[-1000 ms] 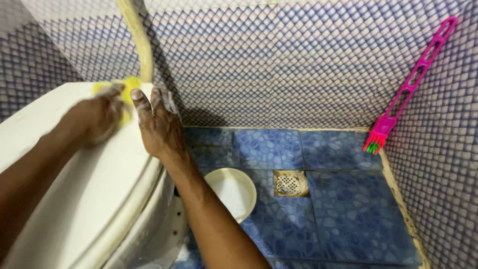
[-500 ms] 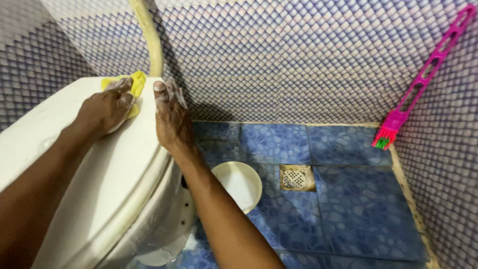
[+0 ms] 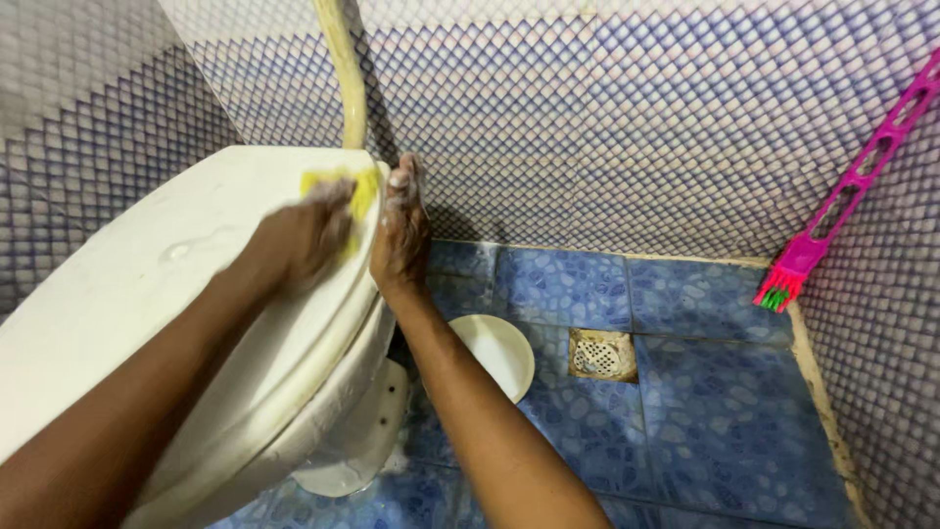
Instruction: The person cleans the exterior of a toilet and the tank using a sponge, applying soap and scrubbing the surfaces by hand.
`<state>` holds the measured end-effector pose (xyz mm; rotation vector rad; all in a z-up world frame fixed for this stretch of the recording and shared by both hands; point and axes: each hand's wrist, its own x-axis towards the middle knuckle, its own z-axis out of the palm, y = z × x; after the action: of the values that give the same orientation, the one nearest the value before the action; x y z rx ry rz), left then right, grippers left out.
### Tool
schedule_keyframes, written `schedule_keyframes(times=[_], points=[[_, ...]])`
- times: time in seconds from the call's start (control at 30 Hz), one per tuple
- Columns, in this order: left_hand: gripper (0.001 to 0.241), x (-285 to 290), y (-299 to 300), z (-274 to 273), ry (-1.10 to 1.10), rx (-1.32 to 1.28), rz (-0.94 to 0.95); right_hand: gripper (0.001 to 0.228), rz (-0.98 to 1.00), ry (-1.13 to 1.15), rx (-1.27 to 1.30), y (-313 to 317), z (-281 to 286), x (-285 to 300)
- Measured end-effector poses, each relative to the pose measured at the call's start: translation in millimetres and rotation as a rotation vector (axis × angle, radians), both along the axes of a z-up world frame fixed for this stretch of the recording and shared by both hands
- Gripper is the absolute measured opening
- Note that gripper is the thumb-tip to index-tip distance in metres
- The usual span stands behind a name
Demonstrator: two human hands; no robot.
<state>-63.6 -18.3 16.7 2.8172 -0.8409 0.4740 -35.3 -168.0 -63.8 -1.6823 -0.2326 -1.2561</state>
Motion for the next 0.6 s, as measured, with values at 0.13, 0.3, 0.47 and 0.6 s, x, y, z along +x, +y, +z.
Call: schedule_keyframes(times=[0.13,0.3,0.47,0.6], points=[[0.054,-7,29,0,0.004,0.003,0.064,0.057,0.145,-0.105,0.044,2,4,-5],[0.056,-31,40,-2,0.066,-0.049,0.180,0.049,0.006,-0.074,-0.253,2,-1,-15],[0.055,-86,43,-3,-0.092,0.056,-0.031,0.047,0.141,-0.106,-0.305,3,18,-39],[0.057,-69,53,24,0.124,0.036,0.293,0.065,0.393,0.189,-0.215,16,49,-66]])
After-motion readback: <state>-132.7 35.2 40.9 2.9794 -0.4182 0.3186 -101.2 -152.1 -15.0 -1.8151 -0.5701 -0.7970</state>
